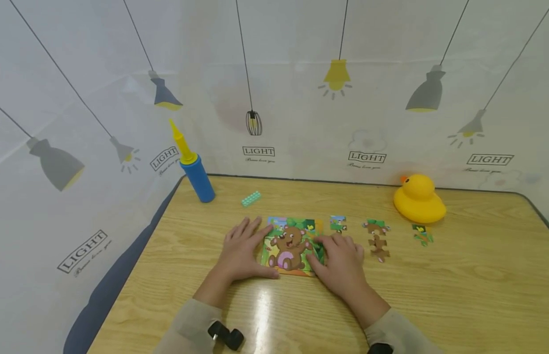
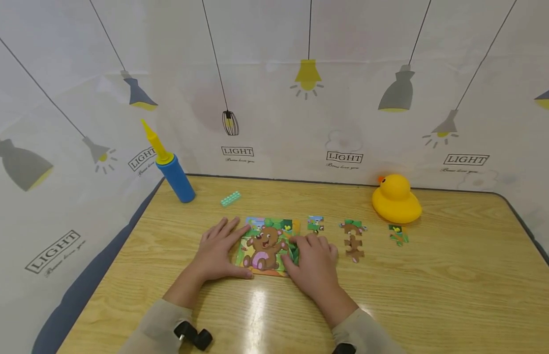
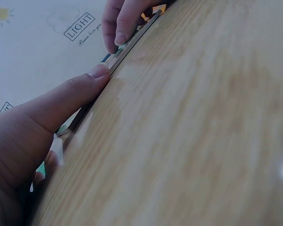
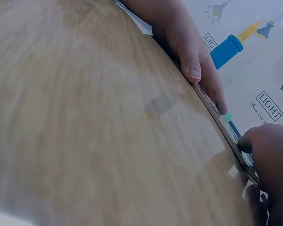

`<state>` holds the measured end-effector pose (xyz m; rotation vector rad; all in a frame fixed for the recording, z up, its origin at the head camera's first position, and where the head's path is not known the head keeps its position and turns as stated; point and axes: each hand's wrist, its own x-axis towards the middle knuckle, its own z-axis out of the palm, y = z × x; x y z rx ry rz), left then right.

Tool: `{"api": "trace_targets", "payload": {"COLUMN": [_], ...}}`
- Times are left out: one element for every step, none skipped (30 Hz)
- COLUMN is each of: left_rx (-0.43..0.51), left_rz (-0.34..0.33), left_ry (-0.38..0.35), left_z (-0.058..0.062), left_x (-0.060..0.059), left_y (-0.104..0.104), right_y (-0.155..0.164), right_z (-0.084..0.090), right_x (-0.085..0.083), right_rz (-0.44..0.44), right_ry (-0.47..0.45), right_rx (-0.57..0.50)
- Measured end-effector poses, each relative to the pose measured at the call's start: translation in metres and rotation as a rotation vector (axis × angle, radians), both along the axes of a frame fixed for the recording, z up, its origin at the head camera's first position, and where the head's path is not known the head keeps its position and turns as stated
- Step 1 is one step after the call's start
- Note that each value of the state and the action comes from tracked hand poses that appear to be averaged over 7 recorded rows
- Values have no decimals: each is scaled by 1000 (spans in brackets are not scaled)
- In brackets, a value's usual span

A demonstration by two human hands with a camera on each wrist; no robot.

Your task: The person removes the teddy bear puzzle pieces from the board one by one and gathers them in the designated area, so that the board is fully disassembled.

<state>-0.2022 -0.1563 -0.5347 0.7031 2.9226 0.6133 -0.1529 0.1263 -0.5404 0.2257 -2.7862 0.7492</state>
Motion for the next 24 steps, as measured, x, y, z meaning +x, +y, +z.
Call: {"api": "trace_targets", "payload": {"left_rx": [-1,-1,-1,-2,-2,-3,-4,-6,-10,-13,-17,-18,-21,-21,-23,-23,-22,-20,-20,-19,-20,-20,-19,-18], "left_rz": [1,1,1,1,1,1,0,-1,-1,-2,-4,-5,-6,-7,-7,-6,-6,-6,-6,-6,-6,-6,-7,-7], "left_ry": [-1,-1,-2,-2,-3,-3,-3,-2,0,2,4,6,8,9,9,8,7,6,3,1,0,0,-1,-2], "left_z": [0,0,0,0,-1,-1,-1,-1,-1,-2,-2,-2,-2,-3,-3,-3,-3,-3,-4,-4,-4,-4,-4,-4], "left_x": [0,0,0,0,0,0,0,0,-1,-1,-1,-1,-2,-2,-2,-2,-3,-3,-3,-3,-3,-3,-3,-3], "left_y": [0,0,0,0,0,0,0,0,0,0,0,0,0,0,0,-1,-1,-1,-1,-1,-1,-1,-1,-1], "right_y": [0,0,0,0,0,0,0,0,0,0,1,1,1,2,2,3,3,4,4,5,5,5,6,6], "right_z": [0,0,0,-1,0,0,1,1,2,2,3,4,4,4,5,5,6,7,8,8,9,9,9,9], "right_x": [0,-1,-1,-1,-1,-1,-1,-1,-1,-1,-1,-2,-2,-3,-3,-3,-3,-3,-3,-3,-3,-4,-4,-4], "right_rz": [-1,-2,-2,-3,-3,-2,-1,0,0,2,3,4,6,8,12,19,25,31,37,43,48,53,55,57], "right_ry": [-6,-14,-19,-24,-28,-31,-34,-38,-42,-47,-55,-61,-69,-78,-85,-90,-97,-104,-110,-117,-123,-129,-136,-141], "right_rx": [1,4,7,11,15,20,23,26,29,30,32,33,31,30,27,23,19,15,11,9,6,4,3,1]}}
